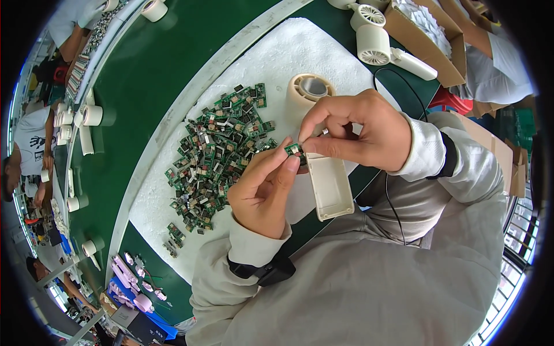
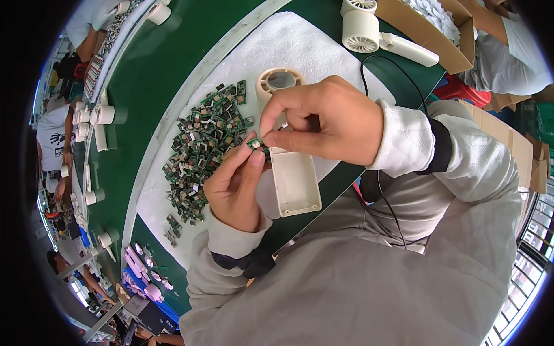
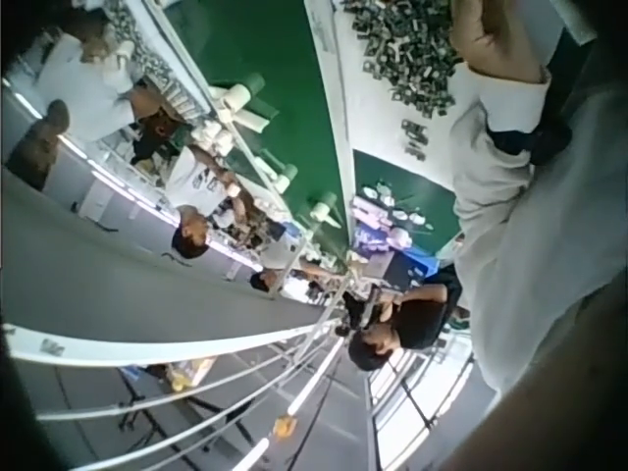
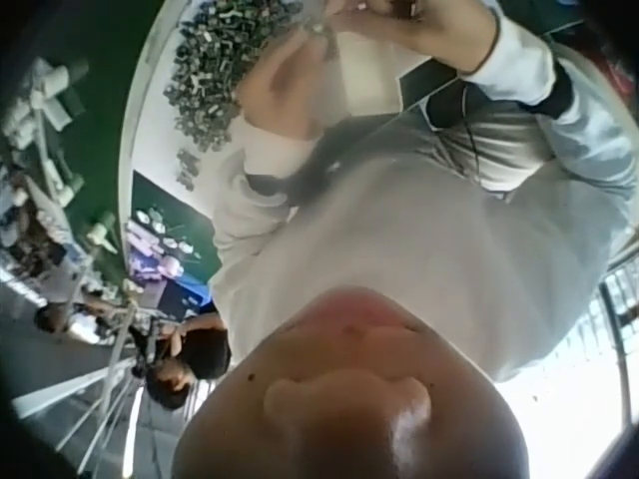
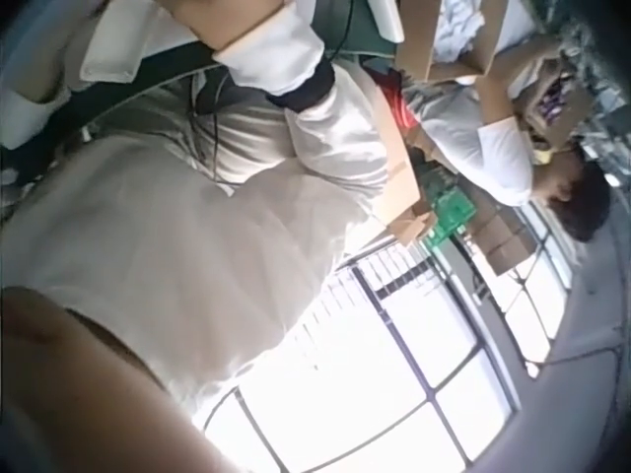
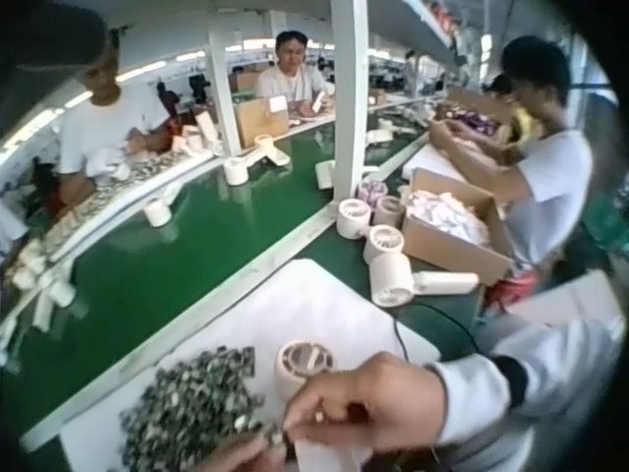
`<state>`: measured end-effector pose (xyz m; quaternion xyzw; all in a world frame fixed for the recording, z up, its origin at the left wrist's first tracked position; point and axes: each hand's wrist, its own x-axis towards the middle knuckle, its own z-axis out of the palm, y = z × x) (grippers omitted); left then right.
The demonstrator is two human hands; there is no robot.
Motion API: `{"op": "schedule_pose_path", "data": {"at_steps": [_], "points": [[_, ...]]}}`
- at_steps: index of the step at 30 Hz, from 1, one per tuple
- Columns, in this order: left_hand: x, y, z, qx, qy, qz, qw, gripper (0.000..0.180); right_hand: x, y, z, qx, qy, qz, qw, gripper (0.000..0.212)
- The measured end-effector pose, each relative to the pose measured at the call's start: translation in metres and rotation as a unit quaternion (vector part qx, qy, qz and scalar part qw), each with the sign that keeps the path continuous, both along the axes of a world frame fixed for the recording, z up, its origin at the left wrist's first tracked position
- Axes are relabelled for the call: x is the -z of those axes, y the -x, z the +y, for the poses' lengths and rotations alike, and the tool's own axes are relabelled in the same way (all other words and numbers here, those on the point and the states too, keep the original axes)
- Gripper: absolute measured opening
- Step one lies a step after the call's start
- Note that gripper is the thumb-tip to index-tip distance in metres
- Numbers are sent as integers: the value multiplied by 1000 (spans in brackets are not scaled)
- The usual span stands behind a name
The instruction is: The person picks up a circuit board and a plastic housing, connects a wire to the board, and presses it into the housing. They then reach for a fan assembly, place it onto the housing, and set the unit on the conveyor belt before repeating the process.
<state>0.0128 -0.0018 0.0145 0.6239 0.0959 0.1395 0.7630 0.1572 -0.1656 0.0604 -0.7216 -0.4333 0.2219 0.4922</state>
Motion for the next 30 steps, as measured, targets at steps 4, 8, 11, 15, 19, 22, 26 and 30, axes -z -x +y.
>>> {"op": "schedule_pose_path", "data": {"at_steps": [4,8,11,15,19,22,26,30], "points": [[7,0,3,60,67,-2,996,30,-3,-5,-5,-22,38,93,995,15],[9,-1,4,96,113,-24,989,31,-2,-6,-7,-40,33,125,991,16],[9,-1,5,103,99,-23,989,31,0,-5,-8,-42,31,108,993,15],[9,-3,5,102,84,-25,991,30,8,-7,-7,-48,18,93,994,14],[8,-2,4,95,71,-24,993,28,8,-5,-8,-46,23,88,995,14],[5,-3,3,74,61,-12,995,27,5,-4,-4,-38,29,76,996,14],[1,-3,0,16,73,16,997,26,-4,-4,0,-22,24,88,996,16],[5,-1,1,-13,107,11,994,26,2,-5,-1,-4,-12,135,991,16]]}}
